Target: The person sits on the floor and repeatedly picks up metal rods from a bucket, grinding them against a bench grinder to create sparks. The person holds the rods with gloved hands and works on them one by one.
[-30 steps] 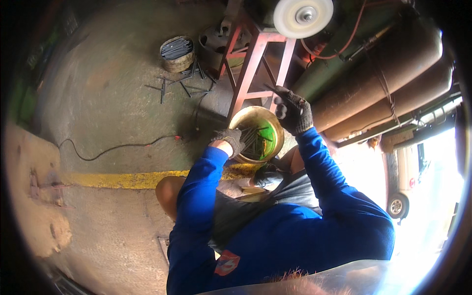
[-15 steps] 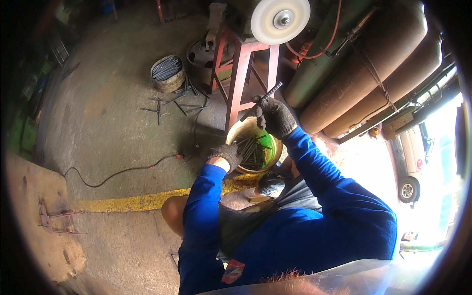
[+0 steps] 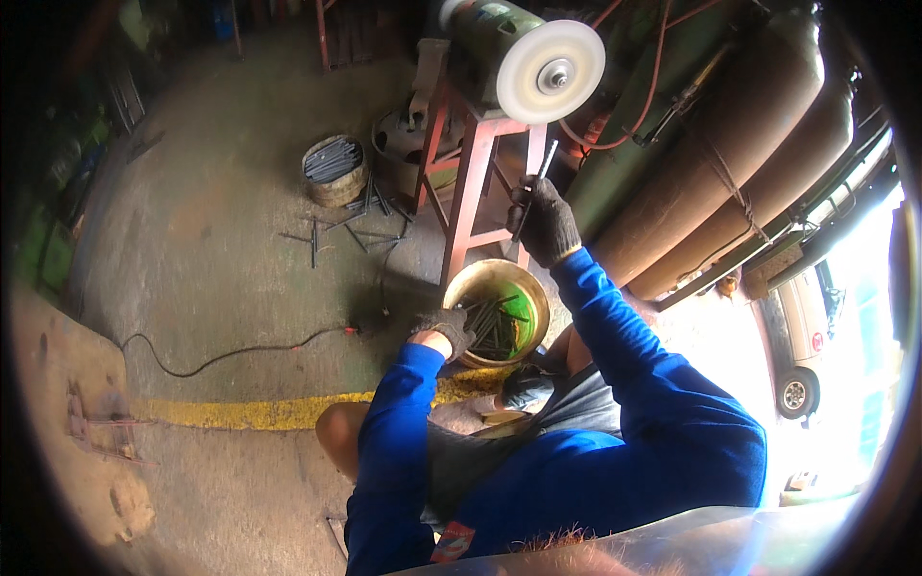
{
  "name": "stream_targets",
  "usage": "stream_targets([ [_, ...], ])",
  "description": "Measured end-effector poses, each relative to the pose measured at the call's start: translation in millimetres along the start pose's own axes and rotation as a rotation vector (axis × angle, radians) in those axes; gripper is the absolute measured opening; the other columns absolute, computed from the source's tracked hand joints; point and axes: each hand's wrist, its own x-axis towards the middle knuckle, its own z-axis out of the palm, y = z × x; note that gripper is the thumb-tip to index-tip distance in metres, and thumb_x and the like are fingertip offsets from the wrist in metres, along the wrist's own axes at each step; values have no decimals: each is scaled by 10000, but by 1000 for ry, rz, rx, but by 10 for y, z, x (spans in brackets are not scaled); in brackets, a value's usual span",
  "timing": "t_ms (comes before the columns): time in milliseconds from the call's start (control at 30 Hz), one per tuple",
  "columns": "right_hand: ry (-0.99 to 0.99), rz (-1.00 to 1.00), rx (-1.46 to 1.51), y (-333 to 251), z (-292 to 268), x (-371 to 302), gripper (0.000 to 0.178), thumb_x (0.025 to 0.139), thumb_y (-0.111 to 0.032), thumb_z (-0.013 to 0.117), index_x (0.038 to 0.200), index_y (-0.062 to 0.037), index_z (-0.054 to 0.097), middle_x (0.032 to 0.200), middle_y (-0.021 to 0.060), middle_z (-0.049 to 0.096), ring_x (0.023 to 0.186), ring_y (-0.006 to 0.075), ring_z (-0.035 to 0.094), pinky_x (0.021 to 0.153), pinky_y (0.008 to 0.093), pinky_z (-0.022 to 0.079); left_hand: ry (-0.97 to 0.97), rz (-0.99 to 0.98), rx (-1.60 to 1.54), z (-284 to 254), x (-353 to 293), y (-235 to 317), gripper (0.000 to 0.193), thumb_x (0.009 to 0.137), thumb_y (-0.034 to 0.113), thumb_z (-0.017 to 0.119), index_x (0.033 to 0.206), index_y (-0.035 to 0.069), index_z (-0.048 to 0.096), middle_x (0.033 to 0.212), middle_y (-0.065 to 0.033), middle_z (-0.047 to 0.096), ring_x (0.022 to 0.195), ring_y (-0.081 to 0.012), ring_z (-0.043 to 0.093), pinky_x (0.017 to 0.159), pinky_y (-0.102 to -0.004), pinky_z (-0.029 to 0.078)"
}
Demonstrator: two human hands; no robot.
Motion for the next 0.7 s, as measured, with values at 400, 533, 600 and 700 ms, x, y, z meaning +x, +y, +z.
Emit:
stream_targets([
  [400, -190, -13, 175, -339, -82, 767, 244, 932, -121, 509, 1147, -33, 586, 954, 77, 688, 818, 199, 669, 705, 306, 527, 4, 11, 58, 101, 89, -117, 528, 858, 423, 626, 1261, 84, 588, 1297, -196, 587, 1198, -371, 563, 1009, -466, 456],
  [533, -218, -208, -306, -330, -166, 801, 275, 915, -136, 533, 1168, -51, 597, 962, 63, 689, 834, 197, 667, 720, 324, 528, 19, 23, 46, 155, 144, -131, 484, 853, 429, 625, 1202, 94, 617, 1256, -183, 614, 1172, -365, 580, 994, -462, 466],
  [600, -142, -369, -664, -336, -303, 861, 244, 891, -155, 577, 1113, -72, 634, 946, 73, 693, 830, 220, 667, 720, 341, 528, 34, 41, 43, 224, 211, -150, 463, 849, 429, 626, 1170, 96, 630, 1235, -179, 626, 1159, -362, 588, 985, -460, 472],
  [700, -1, -537, -1172, -412, -404, 896, 184, 894, -163, 593, 1046, -77, 651, 916, 76, 682, 777, 230, 645, 686, 342, 521, 62, 45, 55, 298, 279, -160, 444, 843, 424, 628, 1145, 97, 639, 1218, -175, 636, 1147, -356, 597, 973, -458, 479],
])
